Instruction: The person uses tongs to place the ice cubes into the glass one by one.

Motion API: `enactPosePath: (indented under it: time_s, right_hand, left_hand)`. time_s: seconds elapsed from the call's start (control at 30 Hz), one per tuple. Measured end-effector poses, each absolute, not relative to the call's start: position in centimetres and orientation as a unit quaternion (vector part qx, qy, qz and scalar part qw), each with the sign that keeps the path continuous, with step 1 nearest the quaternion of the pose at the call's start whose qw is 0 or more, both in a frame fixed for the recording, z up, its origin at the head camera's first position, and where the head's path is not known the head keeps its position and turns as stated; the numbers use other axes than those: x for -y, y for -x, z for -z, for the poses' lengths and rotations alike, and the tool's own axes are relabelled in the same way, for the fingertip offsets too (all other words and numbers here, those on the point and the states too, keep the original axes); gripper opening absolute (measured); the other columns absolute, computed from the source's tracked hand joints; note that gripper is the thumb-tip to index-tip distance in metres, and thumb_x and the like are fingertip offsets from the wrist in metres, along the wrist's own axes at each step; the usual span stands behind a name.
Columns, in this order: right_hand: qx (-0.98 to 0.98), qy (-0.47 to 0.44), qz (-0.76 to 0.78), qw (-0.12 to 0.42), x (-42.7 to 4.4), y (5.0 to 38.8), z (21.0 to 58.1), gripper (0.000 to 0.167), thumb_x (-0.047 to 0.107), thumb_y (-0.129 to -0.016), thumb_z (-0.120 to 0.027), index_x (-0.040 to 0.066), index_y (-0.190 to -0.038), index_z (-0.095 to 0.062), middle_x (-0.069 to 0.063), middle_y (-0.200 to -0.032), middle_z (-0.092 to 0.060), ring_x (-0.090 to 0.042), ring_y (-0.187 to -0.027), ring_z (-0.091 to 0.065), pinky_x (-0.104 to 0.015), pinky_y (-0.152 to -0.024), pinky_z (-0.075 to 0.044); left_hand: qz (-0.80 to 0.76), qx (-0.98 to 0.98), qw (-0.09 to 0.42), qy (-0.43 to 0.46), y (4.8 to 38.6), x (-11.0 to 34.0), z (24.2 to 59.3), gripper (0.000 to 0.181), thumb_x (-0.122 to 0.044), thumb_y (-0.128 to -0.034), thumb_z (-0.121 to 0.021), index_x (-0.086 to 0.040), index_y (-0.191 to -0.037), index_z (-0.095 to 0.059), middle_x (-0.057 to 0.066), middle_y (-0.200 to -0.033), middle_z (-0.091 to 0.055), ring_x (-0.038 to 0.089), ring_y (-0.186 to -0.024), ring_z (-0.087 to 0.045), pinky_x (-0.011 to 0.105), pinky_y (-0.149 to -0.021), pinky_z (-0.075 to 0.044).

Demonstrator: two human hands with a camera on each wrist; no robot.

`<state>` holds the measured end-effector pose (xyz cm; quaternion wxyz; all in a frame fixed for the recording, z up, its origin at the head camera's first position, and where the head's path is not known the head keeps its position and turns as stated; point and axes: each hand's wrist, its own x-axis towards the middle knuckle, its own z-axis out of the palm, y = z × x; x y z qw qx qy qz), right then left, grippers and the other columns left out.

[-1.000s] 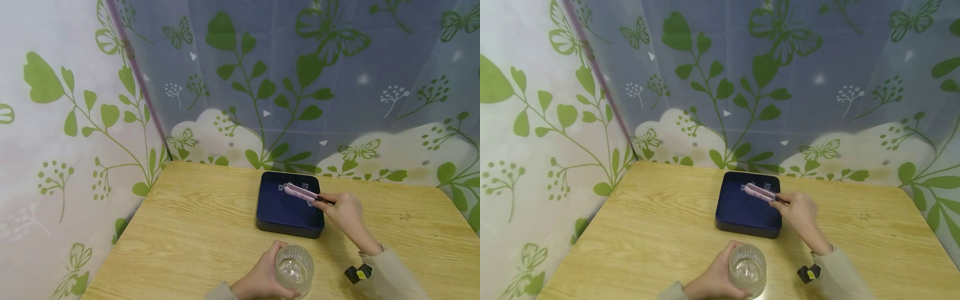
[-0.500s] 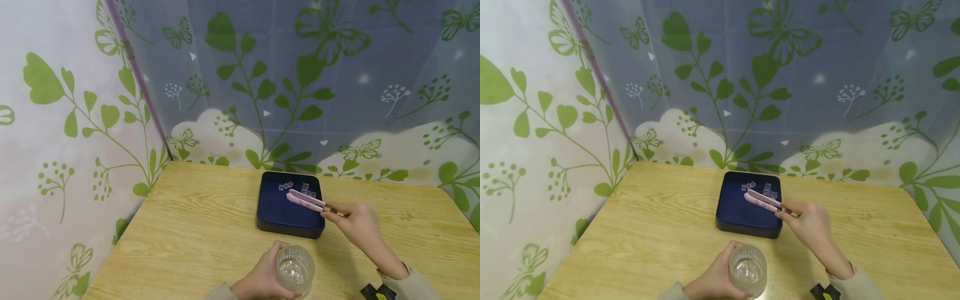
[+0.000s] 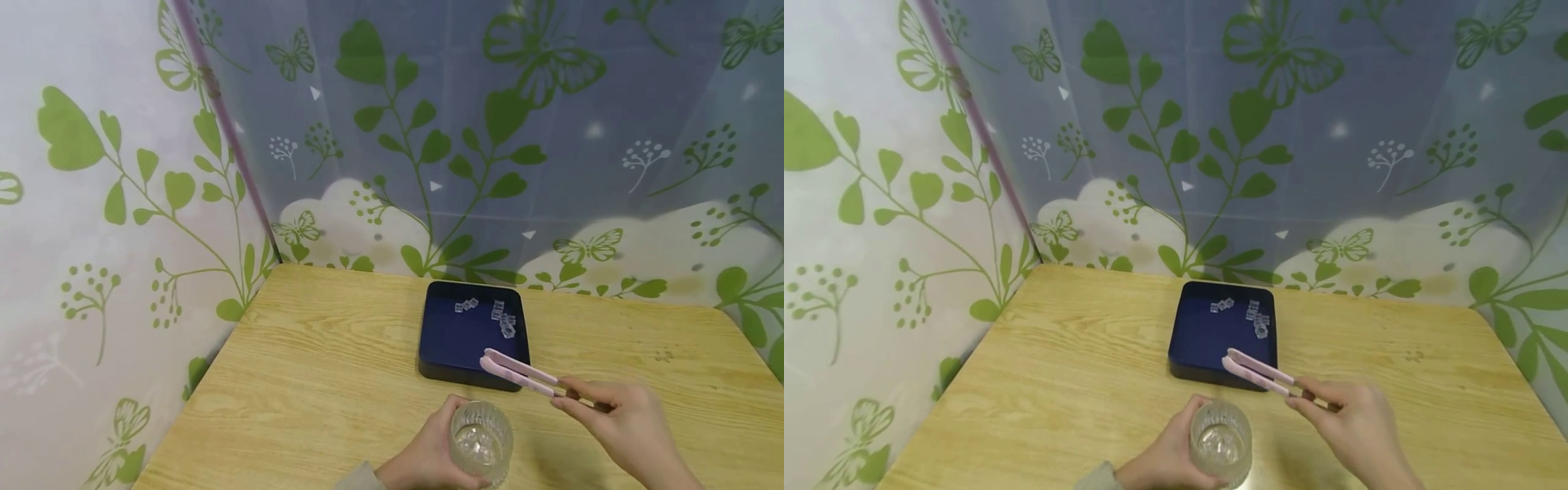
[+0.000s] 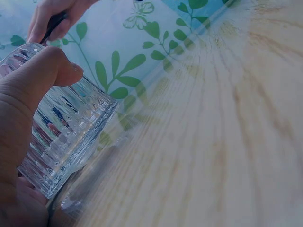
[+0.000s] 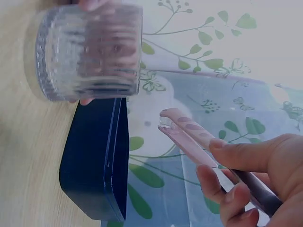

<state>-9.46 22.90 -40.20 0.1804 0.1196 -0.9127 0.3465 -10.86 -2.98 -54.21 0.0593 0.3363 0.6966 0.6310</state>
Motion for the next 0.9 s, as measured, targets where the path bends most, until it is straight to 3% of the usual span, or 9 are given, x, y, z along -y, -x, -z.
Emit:
enactPosePath:
  time_s: [0.1,0.43,0.6,0.9]
  right_hand:
    - [0.916,-0.106,-0.343,0.176,-23.0,8.2,40.3,0.023,0.007,-0.069,-0.088,0.010,-0.092,-0.081,0.013,-0.067,-0.067,0.000,-0.042,-0.031,-0.019,-0.036,-0.027]
    - [0.915,-0.092,-0.347,0.183,-23.1,4.8,40.8,0.025,0.005,-0.064,-0.090,0.010,-0.087,-0.081,0.024,-0.065,-0.065,0.004,-0.035,-0.031,-0.015,-0.034,-0.027]
    - [0.895,-0.141,-0.362,0.220,-23.2,4.0,41.3,0.034,-0.001,-0.055,-0.091,0.013,-0.084,-0.081,0.024,-0.066,-0.065,0.010,-0.036,-0.032,-0.009,-0.035,-0.026]
    - [0.920,-0.133,-0.308,0.200,-23.0,3.3,41.8,0.028,0.009,-0.057,-0.093,0.021,-0.079,-0.079,0.034,-0.061,-0.043,0.014,-0.041,-0.025,-0.008,-0.037,-0.020]
  left_hand:
    - [-0.629,-0.695,0.051,-0.345,10.8,3.0,54.2,0.086,0.005,-0.0581,-0.090,-0.007,-0.127,-0.040,0.009,-0.126,-0.061,0.016,-0.110,-0.061,0.031,-0.092,-0.053]
    - [-0.650,-0.683,0.094,-0.320,10.7,3.2,54.0,0.082,0.004,-0.0616,-0.089,-0.013,-0.126,-0.041,0.003,-0.125,-0.060,0.013,-0.111,-0.060,0.031,-0.094,-0.052]
    - [-0.655,-0.675,0.090,-0.329,10.7,3.1,54.1,0.083,0.007,-0.0613,-0.088,-0.012,-0.126,-0.040,0.001,-0.127,-0.060,0.013,-0.111,-0.061,0.031,-0.093,-0.053]
    - [-0.669,-0.657,0.101,-0.333,10.8,3.0,54.0,0.083,0.009,-0.0627,-0.086,-0.014,-0.127,-0.039,0.000,-0.131,-0.058,0.014,-0.112,-0.061,0.031,-0.091,-0.054]
